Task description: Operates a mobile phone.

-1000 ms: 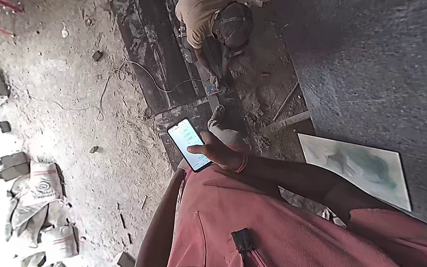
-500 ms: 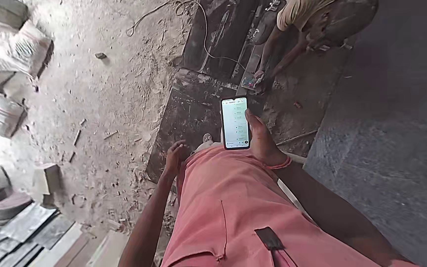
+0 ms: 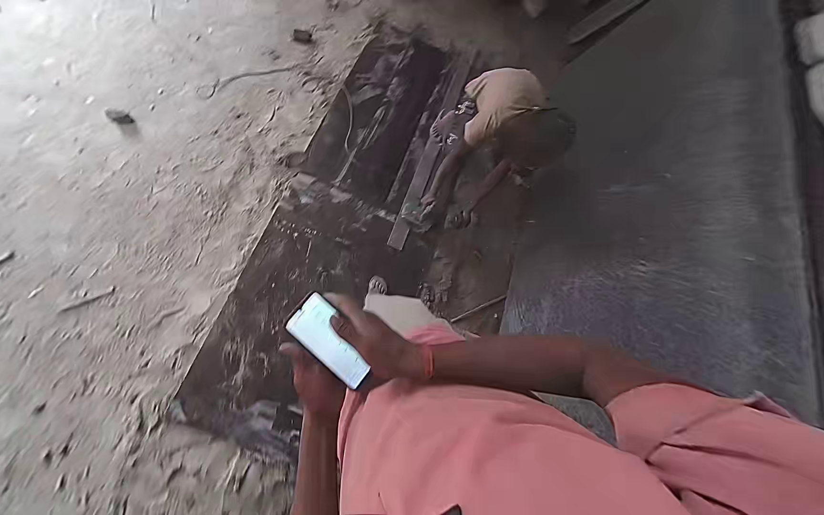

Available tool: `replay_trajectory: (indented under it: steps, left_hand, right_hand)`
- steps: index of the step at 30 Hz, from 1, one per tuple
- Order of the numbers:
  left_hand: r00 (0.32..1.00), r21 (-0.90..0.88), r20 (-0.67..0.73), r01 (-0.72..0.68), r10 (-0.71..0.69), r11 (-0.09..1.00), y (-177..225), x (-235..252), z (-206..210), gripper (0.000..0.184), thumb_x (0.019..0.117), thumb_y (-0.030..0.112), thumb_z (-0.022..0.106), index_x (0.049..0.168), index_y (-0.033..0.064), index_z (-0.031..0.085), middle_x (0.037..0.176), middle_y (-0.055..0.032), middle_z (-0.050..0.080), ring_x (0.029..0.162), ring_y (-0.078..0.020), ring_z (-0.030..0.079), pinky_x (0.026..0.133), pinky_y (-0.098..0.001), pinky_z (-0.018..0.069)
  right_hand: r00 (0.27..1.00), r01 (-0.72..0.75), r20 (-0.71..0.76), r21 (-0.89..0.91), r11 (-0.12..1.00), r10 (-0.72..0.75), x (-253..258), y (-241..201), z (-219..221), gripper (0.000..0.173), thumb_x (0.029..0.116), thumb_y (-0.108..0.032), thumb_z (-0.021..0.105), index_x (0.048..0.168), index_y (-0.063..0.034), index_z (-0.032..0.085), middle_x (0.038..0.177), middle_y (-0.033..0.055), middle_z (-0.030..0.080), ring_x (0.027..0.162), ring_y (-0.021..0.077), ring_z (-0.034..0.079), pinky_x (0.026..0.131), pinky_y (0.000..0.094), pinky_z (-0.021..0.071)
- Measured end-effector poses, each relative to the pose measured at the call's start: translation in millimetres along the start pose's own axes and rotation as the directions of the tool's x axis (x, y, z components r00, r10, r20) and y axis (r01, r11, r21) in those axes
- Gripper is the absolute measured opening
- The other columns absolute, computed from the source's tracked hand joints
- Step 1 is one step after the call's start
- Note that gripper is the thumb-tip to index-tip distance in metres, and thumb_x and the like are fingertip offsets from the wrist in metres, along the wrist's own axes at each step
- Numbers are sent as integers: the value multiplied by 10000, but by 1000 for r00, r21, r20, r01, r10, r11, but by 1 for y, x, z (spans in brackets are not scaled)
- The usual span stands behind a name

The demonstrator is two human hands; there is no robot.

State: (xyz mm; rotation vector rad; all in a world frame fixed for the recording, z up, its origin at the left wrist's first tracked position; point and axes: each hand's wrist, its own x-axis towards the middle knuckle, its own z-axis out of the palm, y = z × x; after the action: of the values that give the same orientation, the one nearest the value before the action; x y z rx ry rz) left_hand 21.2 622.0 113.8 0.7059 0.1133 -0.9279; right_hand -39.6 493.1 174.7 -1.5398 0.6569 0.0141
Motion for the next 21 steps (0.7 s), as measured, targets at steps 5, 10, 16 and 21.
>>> replay_trajectory:
  steps: [5,10,16,21]
  left_hand:
    - [992,35,-74,-103,105,994,-4,-23,-3,729,970,761,306,1398,236,577,1278,-33,708,1171,-182,685,974,-449,584]
    - [999,117,4,48,-49,992,-1,-29,15,633,982,733,335,1304,298,663,1221,-13,744,1123,-187,716,908,-468,612]
    - [935,149,238,232,-263,961,-43,24,71,654,932,727,477,1350,257,654,1266,-69,719,1152,-245,702,938,-507,590]
    - [910,243,192,319,-368,916,-145,78,158,777,900,825,389,1375,246,598,1223,-115,716,1075,-304,717,853,-565,607]
  right_hand:
    - [988,8,155,-194,981,22,-16,-5,0,694,1059,-564,419,1582,-109,406,1381,237,565,1292,354,552,1107,536,440]
    - [990,106,-73,-167,980,-120,-28,2,-56,533,1079,-492,430,1343,-91,662,1168,171,648,1064,281,644,936,468,541]
    - [889,-178,-450,-169,969,84,-43,132,-219,486,1078,-449,437,1266,-79,690,1273,155,672,1220,272,632,1075,478,494]
    - [494,-581,-574,341,739,653,-174,325,-362,467,1042,-356,559,1297,28,637,1293,254,653,1235,383,621,1082,565,471]
